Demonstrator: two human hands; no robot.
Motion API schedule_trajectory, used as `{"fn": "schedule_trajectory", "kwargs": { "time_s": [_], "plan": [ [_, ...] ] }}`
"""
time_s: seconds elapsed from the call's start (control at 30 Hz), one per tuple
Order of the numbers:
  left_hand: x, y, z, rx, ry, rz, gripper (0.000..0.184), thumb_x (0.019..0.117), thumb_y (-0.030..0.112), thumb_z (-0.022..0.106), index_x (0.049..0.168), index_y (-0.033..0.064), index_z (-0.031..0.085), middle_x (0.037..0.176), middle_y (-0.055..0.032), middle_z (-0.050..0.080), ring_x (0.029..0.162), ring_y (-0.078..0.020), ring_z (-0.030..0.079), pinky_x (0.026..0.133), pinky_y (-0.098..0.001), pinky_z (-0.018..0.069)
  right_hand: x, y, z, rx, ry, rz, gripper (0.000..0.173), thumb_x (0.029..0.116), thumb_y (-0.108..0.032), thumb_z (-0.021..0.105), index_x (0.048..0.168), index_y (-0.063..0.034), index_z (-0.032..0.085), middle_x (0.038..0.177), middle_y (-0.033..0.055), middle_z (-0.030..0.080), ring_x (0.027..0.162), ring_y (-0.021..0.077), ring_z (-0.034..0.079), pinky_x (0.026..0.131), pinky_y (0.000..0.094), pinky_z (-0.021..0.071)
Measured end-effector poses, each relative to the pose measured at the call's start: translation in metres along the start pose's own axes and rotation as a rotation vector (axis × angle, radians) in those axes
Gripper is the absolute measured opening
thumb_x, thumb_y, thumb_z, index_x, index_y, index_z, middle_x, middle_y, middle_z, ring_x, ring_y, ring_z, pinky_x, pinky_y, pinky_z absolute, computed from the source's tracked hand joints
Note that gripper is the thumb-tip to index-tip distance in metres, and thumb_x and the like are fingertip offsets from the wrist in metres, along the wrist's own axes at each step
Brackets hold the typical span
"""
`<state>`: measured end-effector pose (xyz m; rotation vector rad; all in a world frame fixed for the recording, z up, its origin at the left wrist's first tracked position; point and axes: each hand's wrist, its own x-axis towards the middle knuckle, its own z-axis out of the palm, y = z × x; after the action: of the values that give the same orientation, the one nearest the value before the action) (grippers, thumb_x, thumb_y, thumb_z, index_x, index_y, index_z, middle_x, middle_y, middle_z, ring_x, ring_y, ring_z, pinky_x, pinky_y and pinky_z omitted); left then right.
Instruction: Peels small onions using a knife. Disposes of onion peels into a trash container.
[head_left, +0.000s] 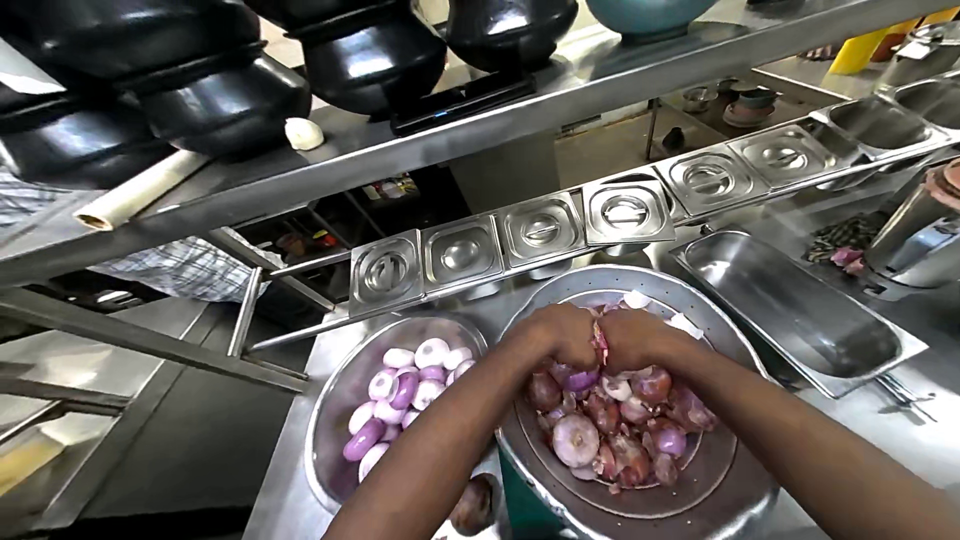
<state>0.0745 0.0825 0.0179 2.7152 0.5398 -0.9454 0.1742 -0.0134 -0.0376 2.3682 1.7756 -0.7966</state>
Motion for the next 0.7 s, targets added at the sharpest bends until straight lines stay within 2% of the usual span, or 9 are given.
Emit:
{"fn": "schedule_trajectory", "kwargs": {
  "time_s": [0.07, 0.13, 0.17, 0.2, 0.27, 0.33, 0.4, 0.6, 0.7],
  "plan": [
    [-0.008, 0.014, -0.003, 0.096, -0.049, -0.059, 0.035, 0.0838, 0.038, 0.075, 0.097, 0.0058, 0.069, 0.094, -0.0169, 0.068, 0.091, -0.0381, 0.067, 0.073, -0.0645, 0.0518, -0.002, -0.001, 0.009, -0.003, -0.064, -0.041, 0.062, 0.0733, -0.037, 0.088, 0.118, 0.0006, 0.067, 0.126, 0.0225, 0.062, 0.104, 0.0416, 0.065, 0.083, 0.0651, 0.053],
    [-0.007, 0.011, -0.005, 0.115, -0.093, -0.056, 0.036, 0.0855, 0.037, 0.074, 0.102, 0.0061, 0.071, 0.096, -0.0181, 0.069, 0.092, -0.039, 0.067, 0.075, -0.0662, 0.0516, -0.004, -0.008, 0.022, -0.015, -0.109, -0.019, 0.071, 0.0702, -0.037, 0.091, 0.127, -0.002, 0.066, 0.152, 0.0247, 0.043, 0.11, 0.0462, 0.062, 0.084, 0.0675, 0.0528],
    [-0.004, 0.003, -0.006, 0.086, -0.111, -0.036, 0.04, 0.0879, 0.038, 0.074, 0.111, 0.0049, 0.07, 0.1, -0.0197, 0.07, 0.096, -0.04, 0.067, 0.078, -0.0673, 0.0512, -0.004, -0.014, 0.026, -0.029, -0.134, 0.009, 0.067, 0.0706, -0.037, 0.091, 0.123, -0.0021, 0.068, 0.159, 0.0248, 0.034, 0.113, 0.0489, 0.06, 0.085, 0.0684, 0.0518],
    [-0.002, -0.009, -0.006, 0.04, -0.118, -0.017, 0.043, 0.0897, 0.036, 0.074, 0.117, 0.0036, 0.069, 0.103, -0.0212, 0.07, 0.098, -0.0404, 0.067, 0.081, -0.0673, 0.0508, -0.003, -0.018, 0.029, -0.039, -0.147, 0.019, 0.069, 0.0713, -0.035, 0.091, 0.127, -0.0031, 0.067, 0.164, 0.0239, 0.025, 0.119, 0.0514, 0.056, 0.086, 0.0691, 0.051],
    [0.002, -0.034, -0.003, -0.078, -0.08, 0.014, 0.04, 0.0908, 0.032, 0.073, 0.119, 0.0044, 0.068, 0.101, -0.0201, 0.069, 0.091, -0.037, 0.067, 0.079, -0.0629, 0.0518, 0.002, -0.02, 0.034, -0.063, -0.108, 0.008, 0.087, 0.0711, -0.032, 0.091, 0.147, -0.0116, 0.055, 0.168, 0.0219, 0.017, 0.126, 0.0538, 0.05, 0.088, 0.0681, 0.0511],
    [0.002, -0.052, 0.002, -0.183, 0.0, 0.003, 0.037, 0.0901, 0.03, 0.074, 0.12, 0.0095, 0.069, 0.098, -0.0166, 0.07, 0.087, -0.0332, 0.067, 0.077, -0.0595, 0.0532, 0.006, -0.017, 0.042, -0.055, -0.023, -0.022, 0.084, 0.0683, -0.03, 0.091, 0.145, -0.0194, 0.057, 0.163, 0.0232, 0.029, 0.125, 0.0538, 0.05, 0.086, 0.0677, 0.0519],
    [0.001, -0.058, 0.001, -0.238, 0.125, -0.015, 0.031, 0.0886, 0.031, 0.075, 0.113, 0.0126, 0.07, 0.091, -0.0129, 0.07, 0.083, -0.0302, 0.067, 0.074, -0.0569, 0.0538, 0.008, -0.014, 0.047, -0.027, 0.03, -0.044, 0.078, 0.069, -0.032, 0.09, 0.141, -0.0233, 0.061, 0.149, 0.0264, 0.044, 0.121, 0.0528, 0.053, 0.085, 0.068, 0.0513],
    [0.015, -0.05, -0.005, -0.407, 0.397, -0.022, 0.036, 0.0877, 0.036, 0.073, 0.116, 0.0137, 0.069, 0.096, -0.0156, 0.071, 0.092, -0.034, 0.068, 0.08, -0.0623, 0.0528, 0.007, -0.017, 0.057, 0.022, 0.157, 0.0, 0.049, 0.0821, -0.03, 0.08, 0.128, -0.0168, 0.068, 0.136, 0.02, 0.057, 0.118, 0.0431, 0.059, 0.085, 0.0614, 0.0545],
    [0.02, -0.046, -0.005, -0.429, 0.449, -0.018, 0.036, 0.088, 0.038, 0.072, 0.115, 0.014, 0.069, 0.098, -0.0157, 0.071, 0.094, -0.0348, 0.068, 0.081, -0.0632, 0.0525, 0.011, -0.002, 0.059, 0.058, 0.217, -0.036, 0.046, 0.0811, -0.028, 0.08, 0.125, -0.0193, 0.07, 0.127, 0.0165, 0.063, 0.11, 0.0385, 0.065, 0.084, 0.061, 0.0559]
  ]
}}
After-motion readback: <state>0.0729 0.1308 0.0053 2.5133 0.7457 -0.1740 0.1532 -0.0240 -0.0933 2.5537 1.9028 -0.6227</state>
